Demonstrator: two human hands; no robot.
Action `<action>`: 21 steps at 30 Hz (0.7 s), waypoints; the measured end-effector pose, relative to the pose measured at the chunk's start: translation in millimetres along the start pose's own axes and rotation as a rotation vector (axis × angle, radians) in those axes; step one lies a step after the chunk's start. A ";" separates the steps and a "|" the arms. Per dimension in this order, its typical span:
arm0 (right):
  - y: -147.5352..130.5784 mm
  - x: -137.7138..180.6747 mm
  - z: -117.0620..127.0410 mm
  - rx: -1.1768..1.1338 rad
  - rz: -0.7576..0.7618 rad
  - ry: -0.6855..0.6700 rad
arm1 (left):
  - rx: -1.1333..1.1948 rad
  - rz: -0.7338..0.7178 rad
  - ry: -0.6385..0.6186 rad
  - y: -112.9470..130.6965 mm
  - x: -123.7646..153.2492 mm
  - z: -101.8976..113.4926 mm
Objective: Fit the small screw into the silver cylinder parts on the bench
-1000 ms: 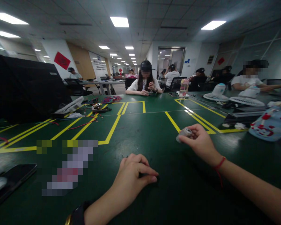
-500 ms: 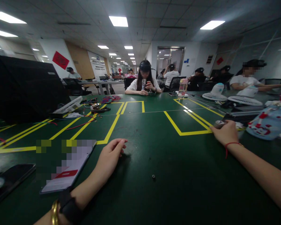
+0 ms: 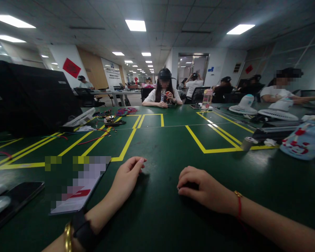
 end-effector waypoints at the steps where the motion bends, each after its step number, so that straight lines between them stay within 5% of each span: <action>1: 11.1 -1.4 11.3 0.026 -0.036 0.099 | -0.004 -0.002 -0.004 -0.2 -0.1 -0.1; 5: 76.0 5.5 82.0 0.388 -0.305 0.751 | -0.017 -0.011 0.008 -0.2 -0.4 -0.6; 7: 111.3 18.7 115.8 0.497 -0.441 0.966 | -0.020 -0.013 0.009 0.2 -0.4 -1.3; 13: 183.4 58.1 159.3 0.482 -0.722 1.038 | -0.022 -0.015 0.003 2.0 0.1 -1.8; 21: 198.3 63.0 158.0 0.385 -0.822 1.103 | -0.033 -0.027 -0.022 2.7 1.3 -1.0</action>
Point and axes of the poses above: each hand's wrist, its own x-axis away from the middle knuckle, its own z-axis out of the back of the hand, y = z × x, the point moved 2 cm from there along -x, towards the middle knuckle, and after that the axes turned 9 degrees about -z, right-handed, at the moved point
